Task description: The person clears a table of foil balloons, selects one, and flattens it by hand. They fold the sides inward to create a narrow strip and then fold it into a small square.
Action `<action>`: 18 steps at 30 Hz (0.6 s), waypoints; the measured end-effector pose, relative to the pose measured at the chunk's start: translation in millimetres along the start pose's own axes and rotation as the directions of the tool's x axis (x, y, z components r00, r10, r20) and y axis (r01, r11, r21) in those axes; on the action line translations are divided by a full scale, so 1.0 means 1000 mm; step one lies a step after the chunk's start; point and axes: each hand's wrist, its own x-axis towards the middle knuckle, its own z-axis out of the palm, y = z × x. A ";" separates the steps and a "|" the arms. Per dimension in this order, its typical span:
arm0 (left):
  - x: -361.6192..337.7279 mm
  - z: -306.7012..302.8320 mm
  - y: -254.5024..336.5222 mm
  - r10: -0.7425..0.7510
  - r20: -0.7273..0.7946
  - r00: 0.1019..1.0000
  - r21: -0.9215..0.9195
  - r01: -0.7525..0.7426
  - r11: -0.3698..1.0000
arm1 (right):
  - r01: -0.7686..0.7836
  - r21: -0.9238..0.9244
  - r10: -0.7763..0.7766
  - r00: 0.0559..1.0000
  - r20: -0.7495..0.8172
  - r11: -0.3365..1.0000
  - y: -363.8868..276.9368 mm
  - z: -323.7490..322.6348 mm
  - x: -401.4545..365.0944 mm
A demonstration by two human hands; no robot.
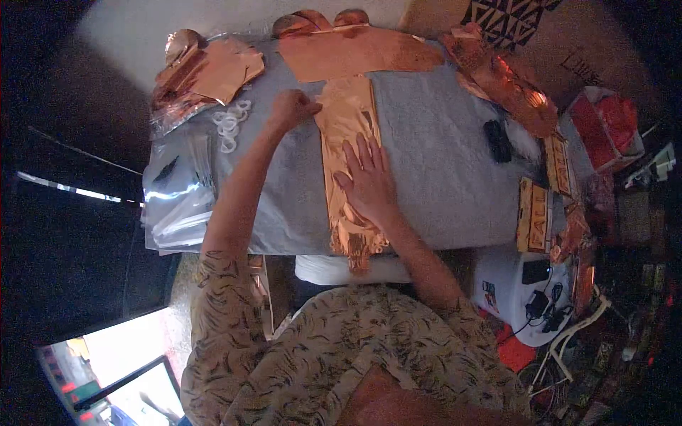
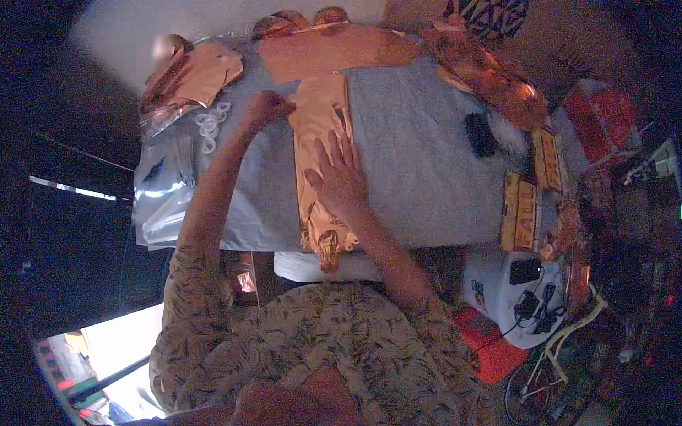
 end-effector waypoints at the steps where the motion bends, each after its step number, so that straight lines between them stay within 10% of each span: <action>1: 0.003 0.003 0.000 -0.015 0.016 1.000 0.015 0.015 1.000 | 0.000 0.008 0.000 1.000 0.007 1.000 0.000 -0.001 0.000; 14: 0.008 0.000 -0.009 -0.083 0.148 0.985 -0.443 0.141 0.886 | -0.008 0.001 0.008 1.000 -0.010 1.000 0.001 -0.004 0.002; 17: 0.003 -0.016 -0.002 0.023 0.243 0.970 -0.527 0.112 0.843 | -0.009 0.036 0.011 0.999 -0.038 0.999 0.001 -0.003 0.002; 18: 0.005 -0.014 -0.003 0.225 0.125 0.966 -0.470 -0.142 0.871 | -0.013 0.039 0.015 0.999 -0.046 0.999 0.001 -0.002 0.003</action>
